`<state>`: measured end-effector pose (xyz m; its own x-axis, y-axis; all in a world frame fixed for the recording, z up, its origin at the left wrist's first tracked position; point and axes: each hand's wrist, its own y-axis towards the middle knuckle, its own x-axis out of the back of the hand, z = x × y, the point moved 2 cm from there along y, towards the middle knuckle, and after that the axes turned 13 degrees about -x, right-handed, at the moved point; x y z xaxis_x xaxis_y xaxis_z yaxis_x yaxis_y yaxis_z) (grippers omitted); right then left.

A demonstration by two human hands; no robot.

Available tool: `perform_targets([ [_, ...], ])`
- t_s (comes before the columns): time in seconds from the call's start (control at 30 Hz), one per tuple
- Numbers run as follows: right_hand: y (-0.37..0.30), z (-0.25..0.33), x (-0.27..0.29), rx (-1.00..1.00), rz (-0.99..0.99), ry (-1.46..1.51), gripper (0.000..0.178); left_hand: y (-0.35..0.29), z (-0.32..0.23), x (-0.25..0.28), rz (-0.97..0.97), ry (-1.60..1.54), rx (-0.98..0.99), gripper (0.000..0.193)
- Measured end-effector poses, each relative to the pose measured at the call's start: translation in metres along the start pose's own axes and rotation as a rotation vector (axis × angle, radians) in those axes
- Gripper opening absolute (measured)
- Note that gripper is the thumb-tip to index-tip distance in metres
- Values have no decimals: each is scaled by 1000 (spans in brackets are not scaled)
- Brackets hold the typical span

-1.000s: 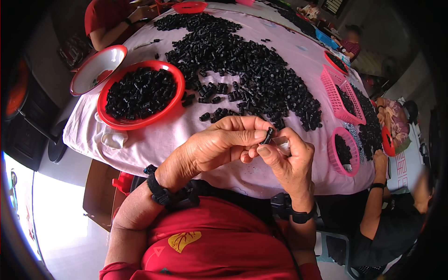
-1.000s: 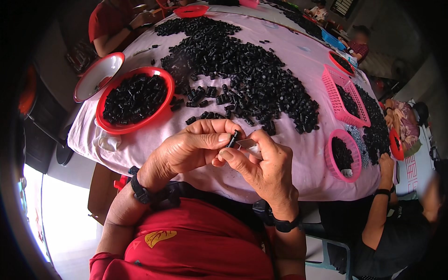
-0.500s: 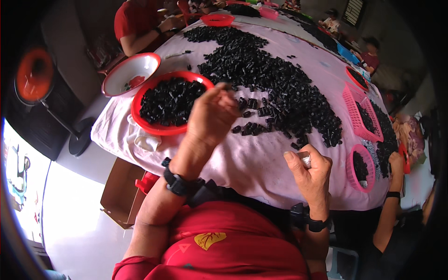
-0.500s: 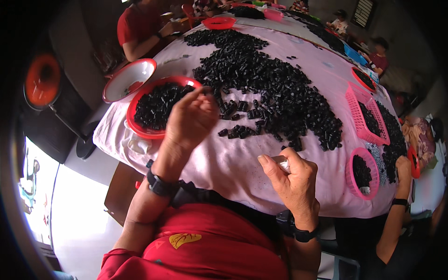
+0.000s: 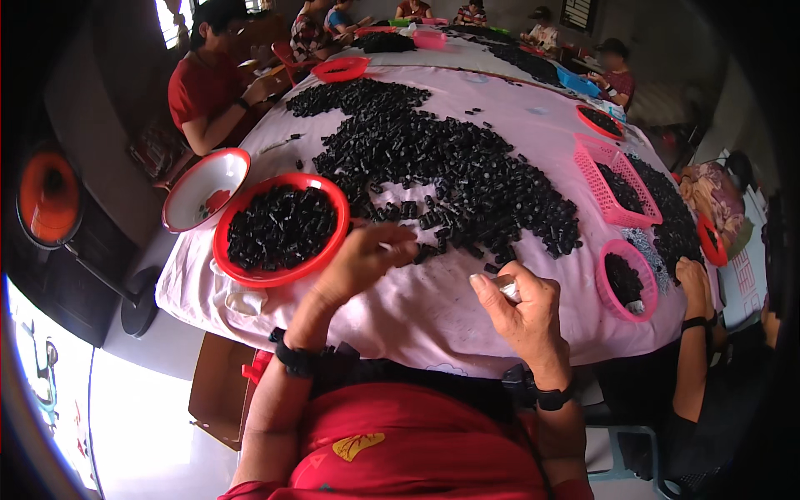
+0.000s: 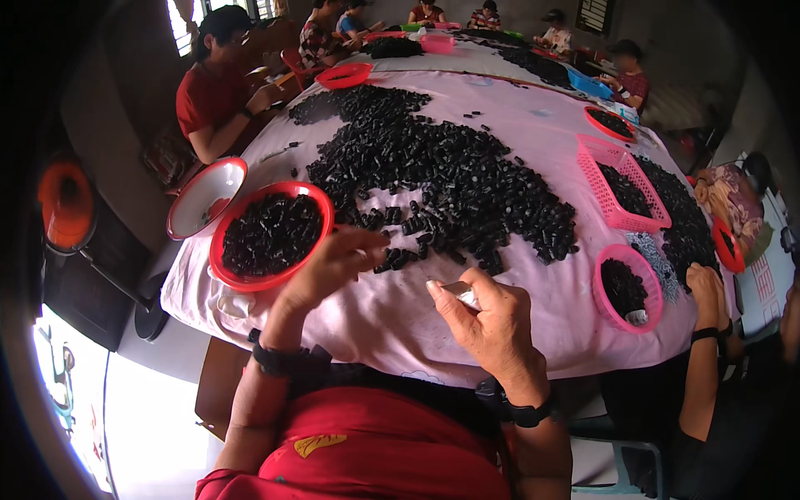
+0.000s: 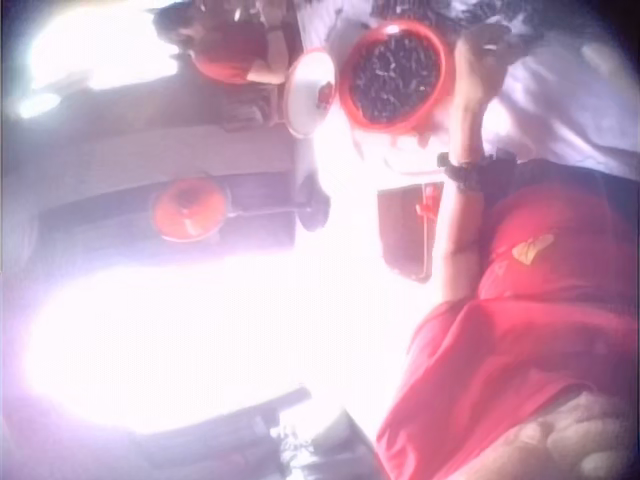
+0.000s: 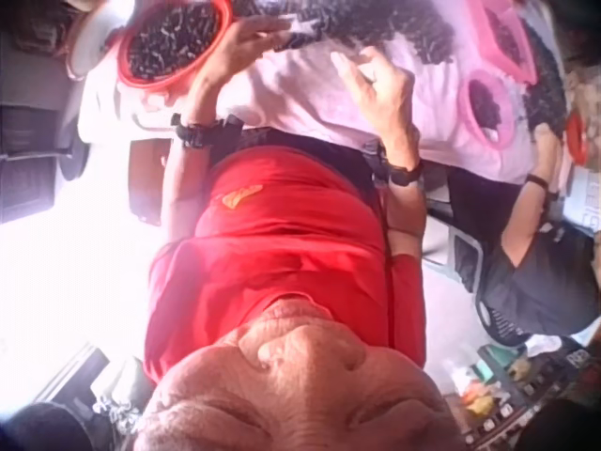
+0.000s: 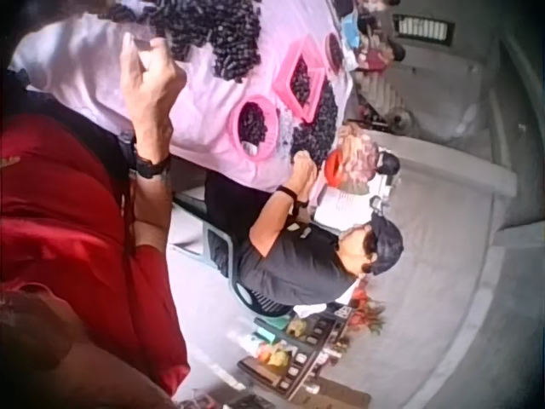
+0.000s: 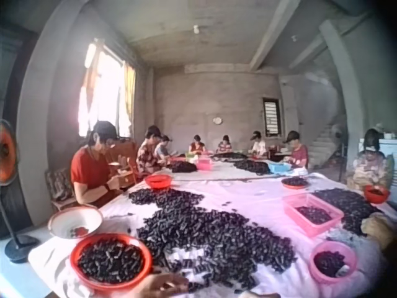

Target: Inserting small white inserts into black plastic components at a manual assembly table.

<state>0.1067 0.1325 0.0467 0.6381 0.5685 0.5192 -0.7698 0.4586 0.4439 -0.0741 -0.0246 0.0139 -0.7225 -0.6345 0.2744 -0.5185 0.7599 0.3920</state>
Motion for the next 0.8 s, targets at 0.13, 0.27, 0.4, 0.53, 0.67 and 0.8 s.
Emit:
perform_targets([
  [0.13,1,4,1,-3,23,15,23,-7,22,-13,18,773,-255,25],
  [0.27,-2,2,-4,70,27,-11,22,-9,28,-20,-3,748,-168,19],
  [0.4,-3,-1,-6,64,45,34,26,-10,25,-22,-29,861,-188,17],
  [0.53,-4,3,-5,80,44,19,28,-7,21,-19,-35,777,-194,16],
  [0.67,-3,3,-3,32,35,4,26,-2,4,-20,-53,462,-65,15],
  [0.8,-3,0,-5,-9,28,14,22,-1,-26,-30,-36,-344,38,22],
])
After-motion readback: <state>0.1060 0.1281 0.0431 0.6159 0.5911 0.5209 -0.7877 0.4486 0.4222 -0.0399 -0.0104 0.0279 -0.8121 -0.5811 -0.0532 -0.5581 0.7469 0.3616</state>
